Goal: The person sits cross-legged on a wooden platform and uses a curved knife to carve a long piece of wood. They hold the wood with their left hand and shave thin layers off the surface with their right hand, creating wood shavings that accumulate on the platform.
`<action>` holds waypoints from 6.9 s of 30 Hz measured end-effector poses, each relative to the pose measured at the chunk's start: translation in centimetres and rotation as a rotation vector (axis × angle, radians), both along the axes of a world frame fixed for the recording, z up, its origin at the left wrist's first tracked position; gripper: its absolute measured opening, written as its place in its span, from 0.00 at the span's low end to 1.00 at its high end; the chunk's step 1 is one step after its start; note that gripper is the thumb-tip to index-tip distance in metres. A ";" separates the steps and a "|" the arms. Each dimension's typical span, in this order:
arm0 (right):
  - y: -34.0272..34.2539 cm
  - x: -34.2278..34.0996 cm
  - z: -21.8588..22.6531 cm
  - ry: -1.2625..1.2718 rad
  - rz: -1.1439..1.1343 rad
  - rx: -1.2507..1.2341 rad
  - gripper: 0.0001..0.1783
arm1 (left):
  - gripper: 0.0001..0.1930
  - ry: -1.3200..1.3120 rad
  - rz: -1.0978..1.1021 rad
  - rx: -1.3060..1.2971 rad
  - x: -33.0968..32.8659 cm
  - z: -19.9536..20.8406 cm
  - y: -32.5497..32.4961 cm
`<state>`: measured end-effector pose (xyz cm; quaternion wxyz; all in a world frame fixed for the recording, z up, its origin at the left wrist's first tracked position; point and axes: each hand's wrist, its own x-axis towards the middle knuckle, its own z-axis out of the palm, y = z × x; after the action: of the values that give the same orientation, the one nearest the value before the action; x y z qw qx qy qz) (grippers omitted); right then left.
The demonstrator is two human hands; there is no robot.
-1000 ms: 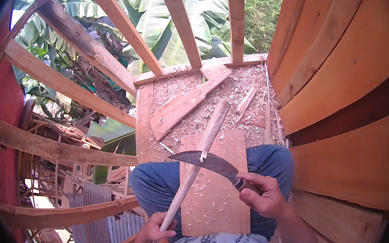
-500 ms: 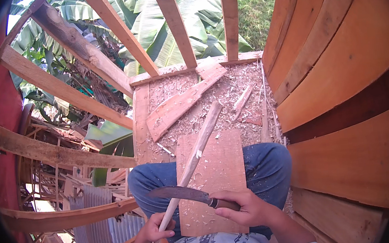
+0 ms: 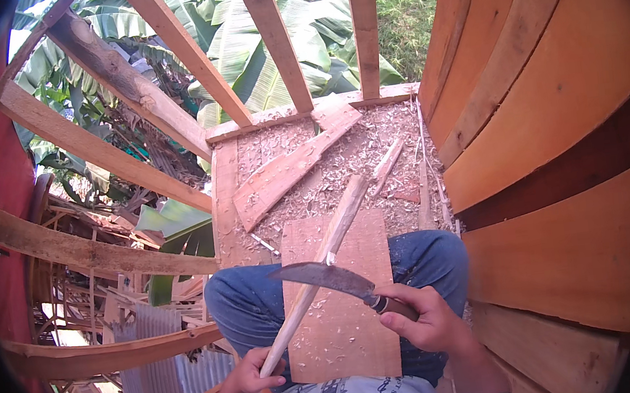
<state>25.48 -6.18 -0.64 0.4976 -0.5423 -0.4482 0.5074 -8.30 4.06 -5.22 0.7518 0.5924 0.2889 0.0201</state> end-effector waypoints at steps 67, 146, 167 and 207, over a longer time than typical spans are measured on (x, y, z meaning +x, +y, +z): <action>0.3 -0.1 -2.1 -0.068 -0.286 0.110 0.14 | 0.13 -0.032 0.031 0.179 2.3 2.2 0.7; -3.7 -3.8 1.5 -0.309 -0.446 0.193 0.14 | 0.11 -0.058 0.008 0.355 0.4 2.8 -1.2; -2.5 -4.8 2.6 -0.435 -0.043 0.253 0.13 | 0.17 0.002 -0.043 0.323 0.4 2.8 -1.6; -4.7 -4.2 -0.1 -0.366 -0.029 0.199 0.18 | 0.11 0.077 -0.100 0.346 2.6 0.7 -2.1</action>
<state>21.26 -10.93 -0.69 0.4661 -0.5799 -0.5715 0.3462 -5.74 1.99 -4.55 0.6272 0.7267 0.2800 0.0095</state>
